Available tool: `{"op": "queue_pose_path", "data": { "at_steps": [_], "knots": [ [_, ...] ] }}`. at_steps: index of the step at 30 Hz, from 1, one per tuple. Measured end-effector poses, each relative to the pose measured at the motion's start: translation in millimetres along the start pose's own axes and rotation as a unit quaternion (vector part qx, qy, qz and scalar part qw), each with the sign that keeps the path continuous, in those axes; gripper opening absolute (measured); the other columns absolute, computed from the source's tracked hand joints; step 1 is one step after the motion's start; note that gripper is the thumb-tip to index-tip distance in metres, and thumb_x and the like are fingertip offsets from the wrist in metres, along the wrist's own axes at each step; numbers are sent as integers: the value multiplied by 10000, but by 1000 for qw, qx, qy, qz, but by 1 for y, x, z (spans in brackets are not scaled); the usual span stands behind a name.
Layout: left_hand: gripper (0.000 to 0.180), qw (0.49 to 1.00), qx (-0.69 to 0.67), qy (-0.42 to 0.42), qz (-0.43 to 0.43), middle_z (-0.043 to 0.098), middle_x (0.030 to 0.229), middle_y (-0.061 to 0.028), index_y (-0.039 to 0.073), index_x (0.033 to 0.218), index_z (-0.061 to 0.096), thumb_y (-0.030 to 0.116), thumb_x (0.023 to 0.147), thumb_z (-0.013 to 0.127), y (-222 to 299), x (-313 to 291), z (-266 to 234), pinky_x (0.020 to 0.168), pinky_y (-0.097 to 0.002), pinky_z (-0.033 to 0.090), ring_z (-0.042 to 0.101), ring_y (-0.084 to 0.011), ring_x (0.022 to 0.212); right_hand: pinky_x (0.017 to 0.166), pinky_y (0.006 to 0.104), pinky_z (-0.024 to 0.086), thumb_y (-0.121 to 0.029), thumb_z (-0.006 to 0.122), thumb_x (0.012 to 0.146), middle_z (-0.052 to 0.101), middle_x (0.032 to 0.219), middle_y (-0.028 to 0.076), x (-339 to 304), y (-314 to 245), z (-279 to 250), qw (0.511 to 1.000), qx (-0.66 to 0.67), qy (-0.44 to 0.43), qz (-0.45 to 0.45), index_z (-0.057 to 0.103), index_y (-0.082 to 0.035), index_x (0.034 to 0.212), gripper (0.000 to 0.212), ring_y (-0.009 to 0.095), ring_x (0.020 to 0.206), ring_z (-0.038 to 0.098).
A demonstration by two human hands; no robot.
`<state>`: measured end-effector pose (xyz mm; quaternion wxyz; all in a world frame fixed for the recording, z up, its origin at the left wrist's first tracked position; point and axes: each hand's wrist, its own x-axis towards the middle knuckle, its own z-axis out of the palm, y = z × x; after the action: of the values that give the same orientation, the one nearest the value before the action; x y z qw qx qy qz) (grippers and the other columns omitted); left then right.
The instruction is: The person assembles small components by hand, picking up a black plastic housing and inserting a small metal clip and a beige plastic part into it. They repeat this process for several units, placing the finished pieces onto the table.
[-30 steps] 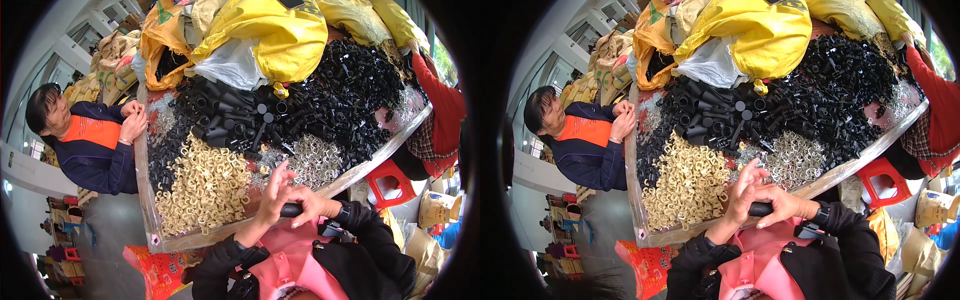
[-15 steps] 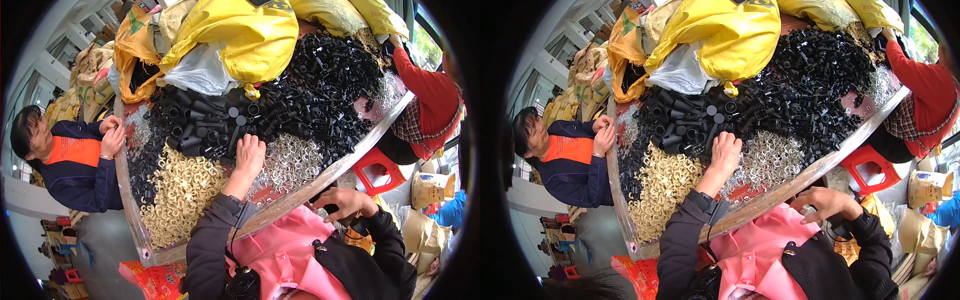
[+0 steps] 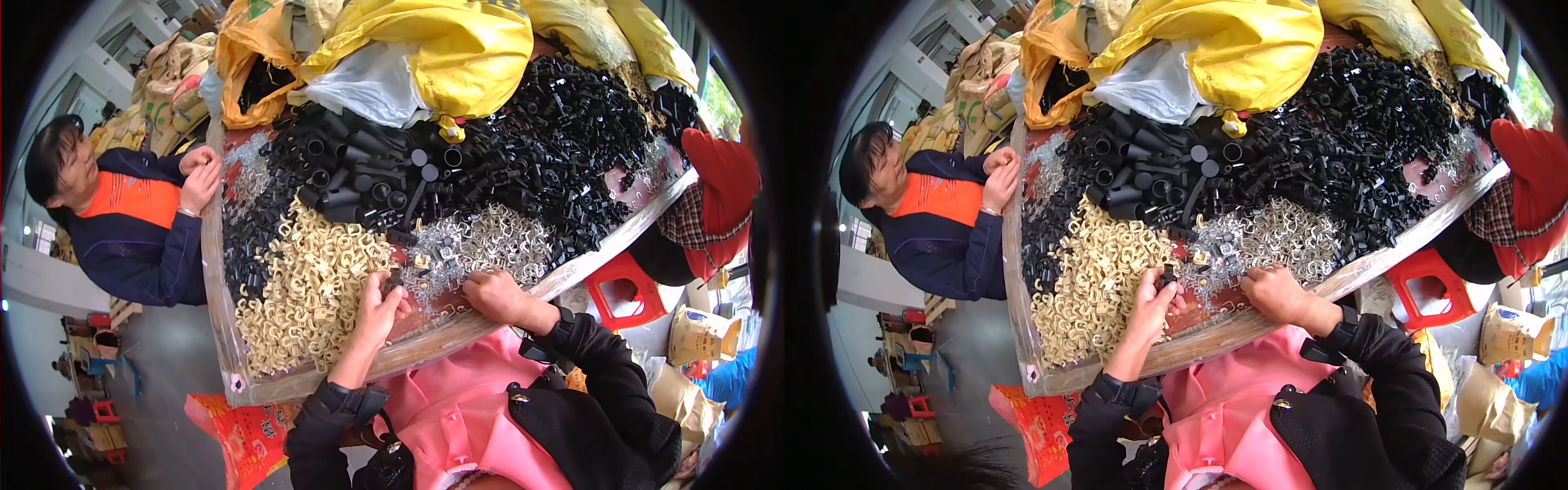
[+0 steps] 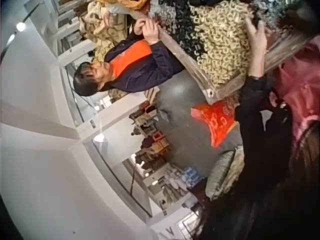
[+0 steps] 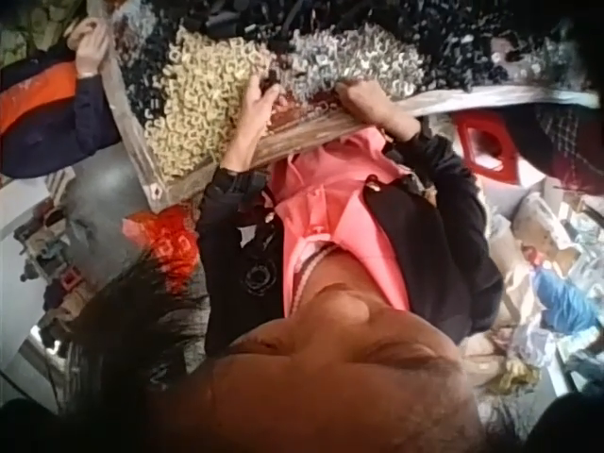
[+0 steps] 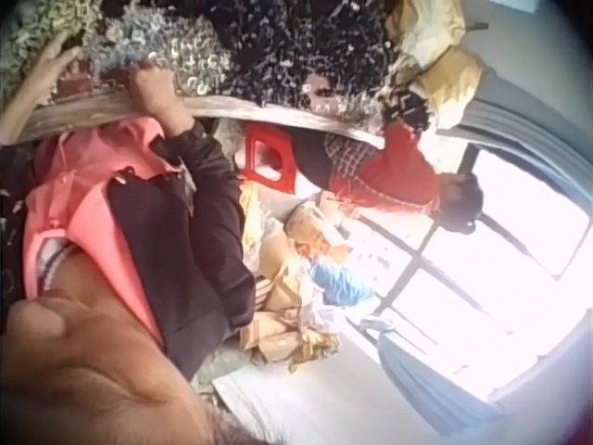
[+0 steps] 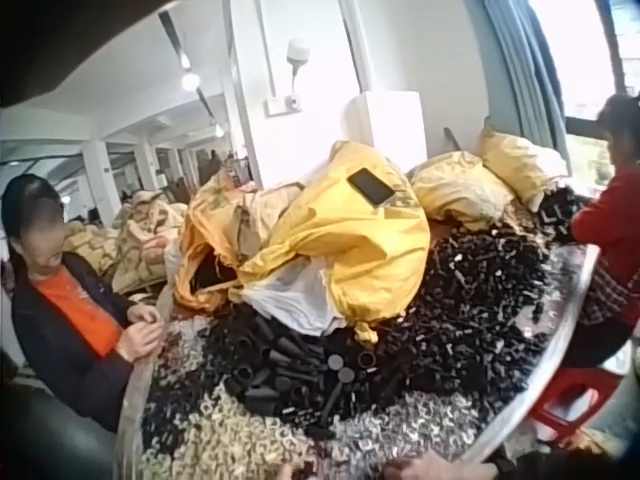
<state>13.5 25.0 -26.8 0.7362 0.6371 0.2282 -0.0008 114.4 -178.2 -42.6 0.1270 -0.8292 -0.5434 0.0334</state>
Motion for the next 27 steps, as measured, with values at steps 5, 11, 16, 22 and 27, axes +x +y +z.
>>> {"op": "queue_pose_path", "data": {
  "at_steps": [5,11,16,22,27],
  "knots": [
    [199,998,-57,-15,-3,516,720,-49,13,992,404,44,806,470,-12,-10,4,461,-189,405,511,-95,570,574,338,448,-163,486,692,496,659,78,4,-4,3,999,-33,-10,1,500,-59,693,105,240,635,559],
    [179,987,125,-47,93,533,684,-29,11,902,483,53,753,573,-16,-15,20,509,-192,412,521,-82,605,551,321,446,-126,510,707,521,674,98,8,-3,1,999,50,-11,7,508,-47,735,84,226,636,557],
    [184,955,214,-50,199,548,672,-30,16,874,515,63,722,609,-6,-19,33,538,-222,418,536,-97,642,514,238,418,-112,530,768,545,669,43,14,-17,-21,813,567,-10,133,527,-32,776,81,121,586,524],
    [255,883,297,57,360,554,739,-84,41,867,540,3,626,611,3,-18,41,567,-287,442,562,-212,650,498,171,385,-147,536,806,545,664,-9,21,-34,-15,621,755,33,207,542,-23,792,125,36,566,478],
    [289,821,375,78,422,543,767,-95,45,840,538,-13,564,601,10,-21,40,565,-306,450,558,-267,648,510,176,400,-145,541,805,557,675,3,21,-33,-15,610,765,32,205,548,-20,797,125,42,562,482]
  ]
}}
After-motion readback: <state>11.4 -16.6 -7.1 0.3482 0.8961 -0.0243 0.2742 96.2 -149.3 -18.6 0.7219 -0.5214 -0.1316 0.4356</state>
